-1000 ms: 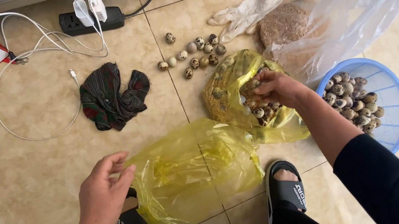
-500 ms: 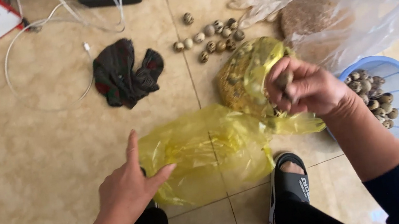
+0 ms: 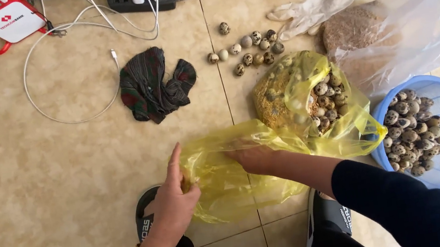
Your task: Sorting and bagging quail eggs from a pile on the floor into a yellow plastic bag.
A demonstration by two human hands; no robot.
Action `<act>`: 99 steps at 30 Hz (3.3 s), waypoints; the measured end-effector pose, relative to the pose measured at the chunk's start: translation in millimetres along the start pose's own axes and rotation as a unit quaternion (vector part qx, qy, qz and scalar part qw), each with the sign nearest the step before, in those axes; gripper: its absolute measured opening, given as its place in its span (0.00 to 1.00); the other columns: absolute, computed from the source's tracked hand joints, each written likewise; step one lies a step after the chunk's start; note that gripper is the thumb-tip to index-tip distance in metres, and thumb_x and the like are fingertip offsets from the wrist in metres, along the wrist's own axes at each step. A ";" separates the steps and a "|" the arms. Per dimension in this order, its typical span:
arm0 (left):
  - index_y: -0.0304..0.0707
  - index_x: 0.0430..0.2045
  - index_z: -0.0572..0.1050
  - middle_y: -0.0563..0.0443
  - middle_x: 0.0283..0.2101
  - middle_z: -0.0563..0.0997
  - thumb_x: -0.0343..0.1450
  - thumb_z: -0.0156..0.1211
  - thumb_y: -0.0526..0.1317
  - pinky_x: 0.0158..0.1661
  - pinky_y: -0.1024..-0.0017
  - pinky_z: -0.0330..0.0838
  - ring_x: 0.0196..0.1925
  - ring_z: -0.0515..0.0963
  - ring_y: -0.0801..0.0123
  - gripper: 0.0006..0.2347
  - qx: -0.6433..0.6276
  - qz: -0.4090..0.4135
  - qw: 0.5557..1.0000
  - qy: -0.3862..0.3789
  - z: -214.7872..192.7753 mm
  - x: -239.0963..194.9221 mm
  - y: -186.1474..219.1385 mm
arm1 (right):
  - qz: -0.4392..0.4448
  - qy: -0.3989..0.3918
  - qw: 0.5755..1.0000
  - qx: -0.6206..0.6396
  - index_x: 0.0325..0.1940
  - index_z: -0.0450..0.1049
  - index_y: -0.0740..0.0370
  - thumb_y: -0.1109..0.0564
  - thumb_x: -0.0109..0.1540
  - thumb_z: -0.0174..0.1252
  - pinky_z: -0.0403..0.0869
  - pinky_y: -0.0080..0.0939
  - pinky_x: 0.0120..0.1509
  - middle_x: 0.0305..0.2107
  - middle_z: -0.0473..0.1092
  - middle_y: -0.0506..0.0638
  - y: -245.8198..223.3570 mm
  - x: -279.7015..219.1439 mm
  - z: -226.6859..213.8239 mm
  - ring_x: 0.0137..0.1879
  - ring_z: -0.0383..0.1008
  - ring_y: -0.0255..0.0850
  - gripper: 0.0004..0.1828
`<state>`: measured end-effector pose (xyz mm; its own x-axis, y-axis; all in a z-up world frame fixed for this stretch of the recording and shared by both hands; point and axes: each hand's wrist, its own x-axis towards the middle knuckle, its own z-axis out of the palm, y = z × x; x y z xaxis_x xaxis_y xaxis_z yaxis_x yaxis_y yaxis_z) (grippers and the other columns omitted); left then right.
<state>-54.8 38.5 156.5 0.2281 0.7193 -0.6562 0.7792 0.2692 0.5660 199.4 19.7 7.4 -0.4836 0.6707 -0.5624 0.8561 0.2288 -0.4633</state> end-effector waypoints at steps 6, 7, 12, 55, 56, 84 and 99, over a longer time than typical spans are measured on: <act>0.59 0.77 0.51 0.56 0.24 0.64 0.71 0.54 0.31 0.62 0.69 0.69 0.39 0.86 0.69 0.36 -0.326 -0.021 0.944 -0.040 5.7 0.9 -3.5 | -0.144 0.117 0.982 0.018 0.76 0.57 0.57 0.75 0.59 0.49 0.70 0.56 0.67 0.63 0.64 0.68 27.3 1.7 36.0 0.64 0.68 0.63 0.41; 0.58 0.77 0.51 0.55 0.24 0.64 0.71 0.54 0.31 0.59 0.68 0.73 0.40 0.87 0.67 0.36 -0.338 -0.036 0.939 -0.041 3.9 0.4 1.0 | -0.112 0.088 0.990 0.007 0.77 0.56 0.53 0.72 0.61 0.47 0.69 0.56 0.68 0.65 0.63 0.67 30.5 1.2 40.3 0.67 0.66 0.63 0.39; 0.54 0.77 0.50 0.42 0.28 0.74 0.71 0.55 0.27 0.53 0.63 0.82 0.39 0.86 0.58 0.37 -0.393 -0.065 0.917 -0.033 9.4 4.6 5.4 | 0.039 -0.046 0.996 -0.061 0.80 0.47 0.45 0.68 0.65 0.44 0.72 0.58 0.63 0.75 0.50 0.54 -9.1 -21.3 -4.5 0.77 0.49 0.59 0.41; 0.56 0.78 0.49 0.31 0.37 0.82 0.72 0.50 0.26 0.51 0.58 0.76 0.40 0.82 0.50 0.36 -0.379 -0.060 0.923 -0.017 13.3 15.7 8.9 | 0.476 0.082 0.867 0.123 0.63 0.61 0.46 0.58 0.54 0.54 0.69 0.43 0.35 0.34 0.71 0.52 131.4 -114.1 -124.5 0.38 0.71 0.46 0.32; 0.56 0.78 0.49 0.30 0.37 0.81 0.72 0.50 0.27 0.50 0.58 0.75 0.39 0.82 0.49 0.36 -0.376 -0.064 0.924 -0.022 13.2 15.6 10.4 | 0.482 0.069 0.865 0.121 0.66 0.60 0.46 0.60 0.55 0.53 0.67 0.40 0.32 0.32 0.70 0.51 128.2 -113.1 -126.2 0.36 0.69 0.43 0.34; 0.56 0.78 0.51 0.33 0.35 0.82 0.71 0.52 0.29 0.50 0.62 0.77 0.39 0.83 0.53 0.36 -0.361 -0.051 0.931 -0.032 23.5 18.2 8.0 | 0.078 0.199 0.528 0.822 0.50 0.72 0.53 0.63 0.55 0.58 0.72 0.40 0.25 0.18 0.59 0.52 189.7 -168.4 -63.8 0.31 0.72 0.52 0.19; 0.53 0.77 0.54 0.41 0.34 0.82 0.70 0.53 0.31 0.51 0.65 0.77 0.37 0.81 0.62 0.35 -0.385 -0.096 0.916 -0.048 -1.1 -4.4 39.3 | -0.121 0.134 0.634 0.752 0.59 0.70 0.61 0.62 0.64 0.61 0.62 0.29 0.18 0.39 0.68 0.71 61.3 -162.8 -142.2 0.28 0.67 0.44 0.19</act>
<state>-25.8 46.7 182.2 0.2095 0.5612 -0.8007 0.1750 0.7842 0.5954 356.5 24.9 168.0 -0.3469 0.8865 -0.3062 -0.4777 -0.4480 -0.7557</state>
